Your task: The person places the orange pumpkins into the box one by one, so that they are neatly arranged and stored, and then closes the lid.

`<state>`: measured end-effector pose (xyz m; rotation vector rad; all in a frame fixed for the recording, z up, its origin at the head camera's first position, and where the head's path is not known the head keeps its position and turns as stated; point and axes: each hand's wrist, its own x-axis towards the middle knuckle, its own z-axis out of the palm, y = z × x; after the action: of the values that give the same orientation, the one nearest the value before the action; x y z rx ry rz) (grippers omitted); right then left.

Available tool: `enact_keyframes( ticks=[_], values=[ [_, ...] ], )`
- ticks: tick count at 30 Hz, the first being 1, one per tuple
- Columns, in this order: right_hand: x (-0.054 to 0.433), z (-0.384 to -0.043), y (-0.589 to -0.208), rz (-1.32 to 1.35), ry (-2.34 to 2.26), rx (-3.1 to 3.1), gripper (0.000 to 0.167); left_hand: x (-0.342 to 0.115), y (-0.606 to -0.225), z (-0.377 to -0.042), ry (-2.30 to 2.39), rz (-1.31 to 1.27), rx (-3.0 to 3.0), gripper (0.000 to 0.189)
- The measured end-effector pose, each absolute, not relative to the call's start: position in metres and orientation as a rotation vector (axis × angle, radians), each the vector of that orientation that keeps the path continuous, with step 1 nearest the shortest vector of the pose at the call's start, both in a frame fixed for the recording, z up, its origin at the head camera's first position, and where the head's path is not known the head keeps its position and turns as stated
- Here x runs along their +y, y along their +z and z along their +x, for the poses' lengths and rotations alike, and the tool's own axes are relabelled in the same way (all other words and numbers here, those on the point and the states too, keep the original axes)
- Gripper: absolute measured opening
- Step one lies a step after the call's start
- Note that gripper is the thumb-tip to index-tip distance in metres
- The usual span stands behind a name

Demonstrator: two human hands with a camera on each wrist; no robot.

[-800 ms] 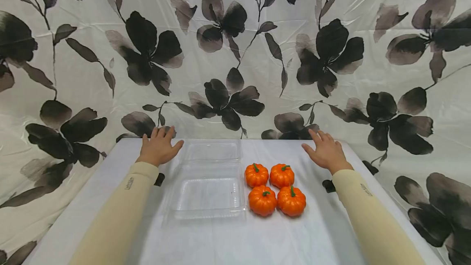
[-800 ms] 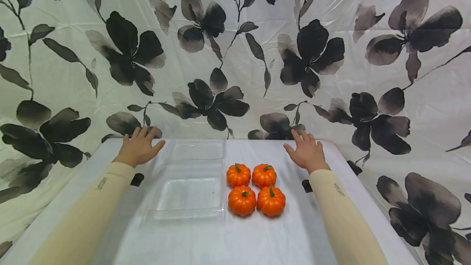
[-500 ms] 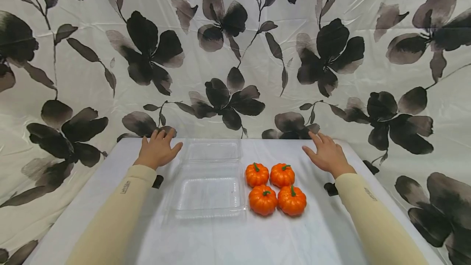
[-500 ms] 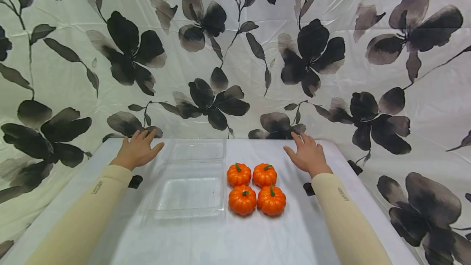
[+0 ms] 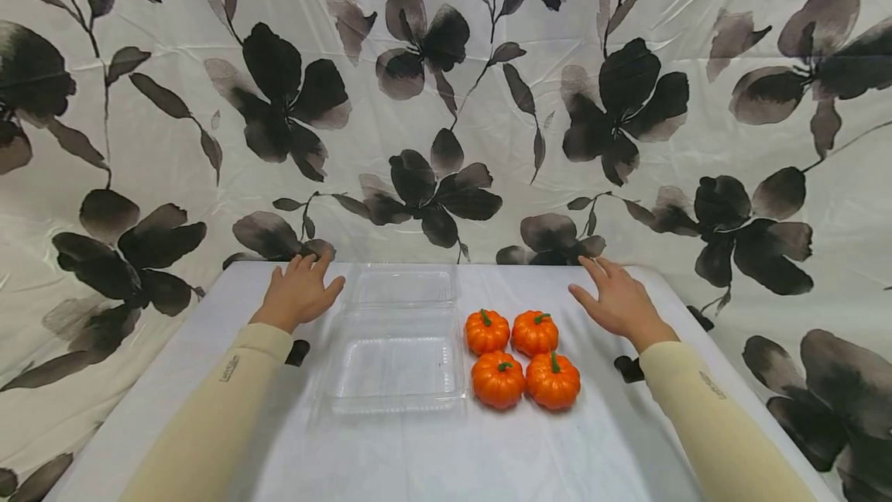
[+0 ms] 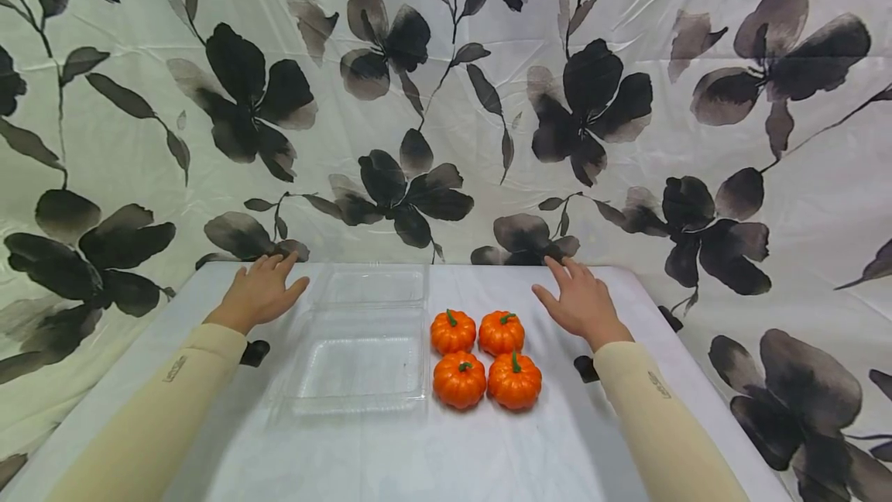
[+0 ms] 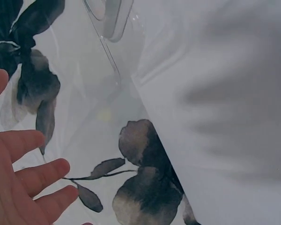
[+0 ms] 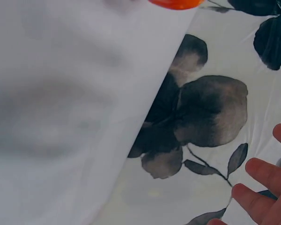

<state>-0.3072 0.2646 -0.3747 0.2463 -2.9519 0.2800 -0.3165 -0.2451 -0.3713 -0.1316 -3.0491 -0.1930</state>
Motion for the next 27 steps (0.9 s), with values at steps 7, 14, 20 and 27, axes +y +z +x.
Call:
enact_keyframes(
  ticks=[7, 14, 20, 27],
  values=[
    [0.262, -0.300, -0.378, 0.280, 0.341, -2.940, 0.071, -0.243, -0.372, -0.311, -0.193, -0.144, -3.041, 0.071],
    [0.259, -0.292, -0.378, 0.332, 0.367, -2.941, 0.074, -0.244, -0.377, -0.307, -0.207, -0.168, -3.021, 0.069],
    [0.258, -0.285, -0.381, 0.346, 0.402, -2.940, 0.072, -0.243, -0.380, -0.302, -0.248, -0.186, -3.002, 0.067],
    [0.255, -0.277, -0.385, 0.382, 0.450, -2.940, 0.073, -0.243, -0.386, -0.296, -0.372, -0.207, -3.009, 0.065]
  ],
)
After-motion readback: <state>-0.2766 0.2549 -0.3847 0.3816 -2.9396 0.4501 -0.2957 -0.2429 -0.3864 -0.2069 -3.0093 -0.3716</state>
